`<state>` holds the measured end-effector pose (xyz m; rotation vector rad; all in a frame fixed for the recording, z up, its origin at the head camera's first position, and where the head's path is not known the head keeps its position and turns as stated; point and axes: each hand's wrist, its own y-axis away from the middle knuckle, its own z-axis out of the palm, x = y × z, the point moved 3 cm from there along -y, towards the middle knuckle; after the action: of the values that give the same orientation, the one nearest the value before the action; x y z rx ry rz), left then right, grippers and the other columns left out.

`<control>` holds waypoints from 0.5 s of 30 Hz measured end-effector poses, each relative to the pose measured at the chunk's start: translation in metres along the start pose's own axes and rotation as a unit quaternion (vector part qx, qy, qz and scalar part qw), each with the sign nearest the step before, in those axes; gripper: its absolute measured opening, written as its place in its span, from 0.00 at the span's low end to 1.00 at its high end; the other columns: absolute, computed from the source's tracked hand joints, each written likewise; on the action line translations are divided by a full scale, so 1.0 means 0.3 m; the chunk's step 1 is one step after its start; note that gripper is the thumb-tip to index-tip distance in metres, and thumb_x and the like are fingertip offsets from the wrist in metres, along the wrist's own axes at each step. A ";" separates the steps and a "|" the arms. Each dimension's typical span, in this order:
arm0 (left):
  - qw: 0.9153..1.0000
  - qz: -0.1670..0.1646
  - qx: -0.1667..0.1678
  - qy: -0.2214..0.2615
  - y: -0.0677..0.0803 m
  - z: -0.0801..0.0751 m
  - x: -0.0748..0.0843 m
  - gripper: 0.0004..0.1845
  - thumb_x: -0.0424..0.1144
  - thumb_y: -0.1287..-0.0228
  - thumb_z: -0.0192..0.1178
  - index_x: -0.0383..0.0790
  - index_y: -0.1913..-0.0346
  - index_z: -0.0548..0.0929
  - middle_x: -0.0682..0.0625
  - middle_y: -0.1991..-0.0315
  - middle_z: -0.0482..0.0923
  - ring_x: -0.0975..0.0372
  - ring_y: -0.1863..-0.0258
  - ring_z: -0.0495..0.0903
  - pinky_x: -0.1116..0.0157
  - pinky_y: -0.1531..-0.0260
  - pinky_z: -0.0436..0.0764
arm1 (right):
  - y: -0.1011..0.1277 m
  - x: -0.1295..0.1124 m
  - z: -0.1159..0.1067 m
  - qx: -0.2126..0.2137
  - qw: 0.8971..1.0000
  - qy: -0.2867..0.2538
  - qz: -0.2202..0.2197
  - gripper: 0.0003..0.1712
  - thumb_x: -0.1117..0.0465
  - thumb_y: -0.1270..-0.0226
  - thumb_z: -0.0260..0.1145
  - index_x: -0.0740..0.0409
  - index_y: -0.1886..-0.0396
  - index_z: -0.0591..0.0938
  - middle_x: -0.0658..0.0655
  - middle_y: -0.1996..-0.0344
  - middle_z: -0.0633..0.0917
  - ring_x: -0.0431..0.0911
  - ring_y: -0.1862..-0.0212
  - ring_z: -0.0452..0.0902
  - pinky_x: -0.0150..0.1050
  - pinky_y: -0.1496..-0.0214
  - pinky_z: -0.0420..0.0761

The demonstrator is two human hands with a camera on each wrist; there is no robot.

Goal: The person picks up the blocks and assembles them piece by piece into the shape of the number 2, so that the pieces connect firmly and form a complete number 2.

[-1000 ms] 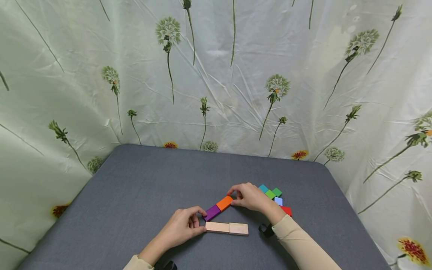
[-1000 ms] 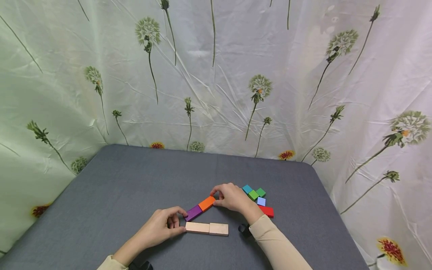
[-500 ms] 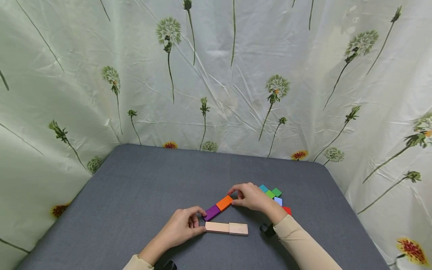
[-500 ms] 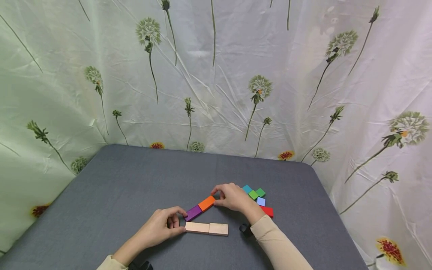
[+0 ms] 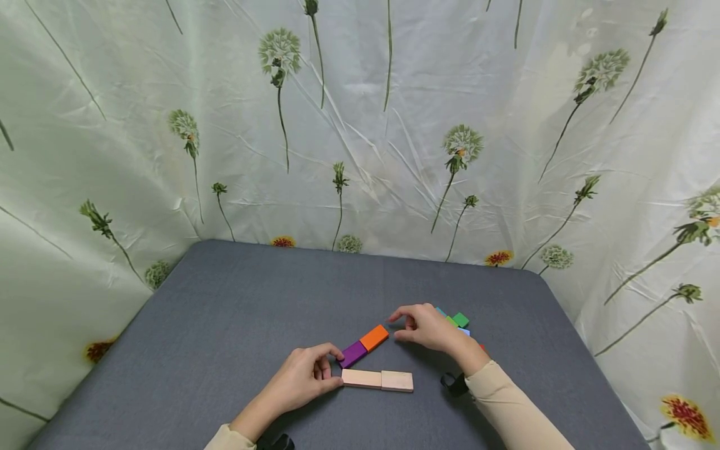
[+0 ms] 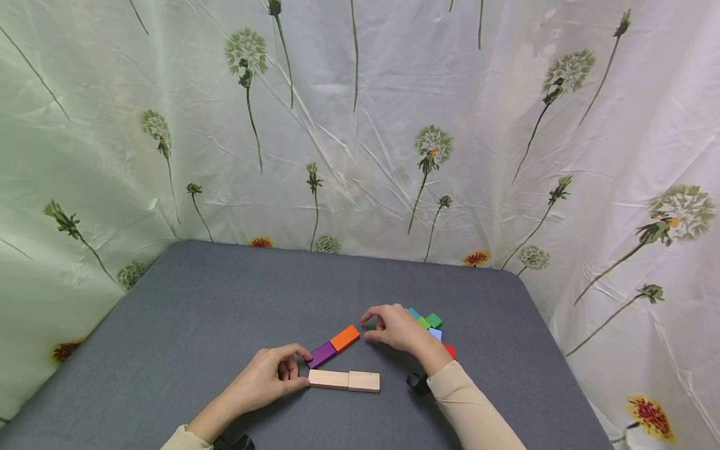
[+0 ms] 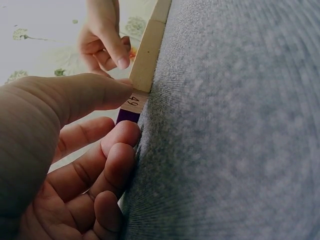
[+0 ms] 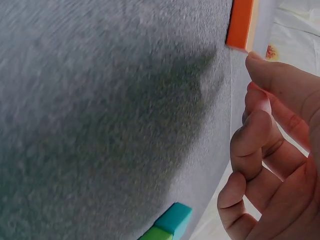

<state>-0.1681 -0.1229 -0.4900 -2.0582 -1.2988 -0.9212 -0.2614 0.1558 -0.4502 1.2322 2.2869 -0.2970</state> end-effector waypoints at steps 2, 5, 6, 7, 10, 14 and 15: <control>1.000 0.000 0.001 -0.001 0.000 -0.001 -0.001 0.16 0.40 0.38 0.79 0.47 0.50 0.87 0.62 0.75 0.78 0.75 0.79 0.72 0.72 0.78 0.74 | 0.007 0.006 -0.007 0.002 1.000 0.001 0.005 0.16 0.59 0.28 0.75 0.57 0.43 0.89 0.45 0.78 0.77 0.35 0.78 0.67 0.30 0.73 0.66; 1.000 0.000 0.002 -0.002 0.000 -0.001 -0.002 0.16 0.40 0.38 0.79 0.47 0.50 0.87 0.62 0.75 0.78 0.74 0.79 0.72 0.72 0.77 0.74 | 0.017 0.013 -0.020 0.007 1.000 0.005 0.012 0.16 0.58 0.28 0.76 0.56 0.43 0.89 0.45 0.78 0.78 0.35 0.77 0.67 0.30 0.74 0.66; 1.000 0.000 0.002 -0.002 0.001 -0.002 -0.002 0.16 0.40 0.38 0.79 0.47 0.50 0.87 0.62 0.75 0.78 0.74 0.79 0.72 0.72 0.77 0.74 | 0.021 0.015 -0.024 0.008 1.000 0.007 0.013 0.17 0.58 0.28 0.76 0.56 0.43 0.89 0.45 0.77 0.78 0.35 0.77 0.67 0.30 0.74 0.66; 1.000 0.000 0.001 -0.002 0.001 -0.002 -0.002 0.16 0.40 0.38 0.79 0.47 0.50 0.87 0.62 0.75 0.78 0.74 0.79 0.72 0.72 0.77 0.74 | 0.024 0.019 -0.028 0.010 1.000 0.009 0.015 0.17 0.58 0.28 0.76 0.56 0.43 0.89 0.45 0.77 0.78 0.35 0.77 0.68 0.30 0.73 0.66; 1.000 0.000 0.000 -0.002 0.001 -0.002 -0.001 0.16 0.40 0.38 0.79 0.47 0.50 0.87 0.62 0.75 0.78 0.74 0.79 0.72 0.72 0.77 0.74 | 0.034 0.028 -0.039 0.016 1.000 0.012 0.020 0.17 0.58 0.28 0.76 0.56 0.43 0.89 0.45 0.77 0.78 0.35 0.76 0.68 0.31 0.73 0.67; 1.000 -0.001 -0.001 -0.004 0.000 -0.002 0.000 0.16 0.40 0.38 0.79 0.47 0.50 0.87 0.62 0.75 0.78 0.74 0.79 0.72 0.72 0.77 0.73 | 0.047 0.044 -0.052 0.023 0.999 0.015 0.032 0.17 0.58 0.29 0.76 0.55 0.43 0.89 0.45 0.76 0.78 0.36 0.76 0.68 0.31 0.73 0.68; 1.000 -0.002 -0.002 -0.004 -0.001 -0.002 0.000 0.16 0.40 0.38 0.79 0.47 0.50 0.87 0.62 0.75 0.78 0.74 0.79 0.72 0.72 0.77 0.73 | 0.050 0.049 -0.055 0.024 0.999 0.014 0.036 0.17 0.58 0.29 0.76 0.55 0.43 0.89 0.46 0.76 0.79 0.37 0.76 0.68 0.31 0.73 0.68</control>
<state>-0.1684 -0.1233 -0.4897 -2.0651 -1.3062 -0.9173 -0.2612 0.1817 -0.4436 1.3485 2.2653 -0.3117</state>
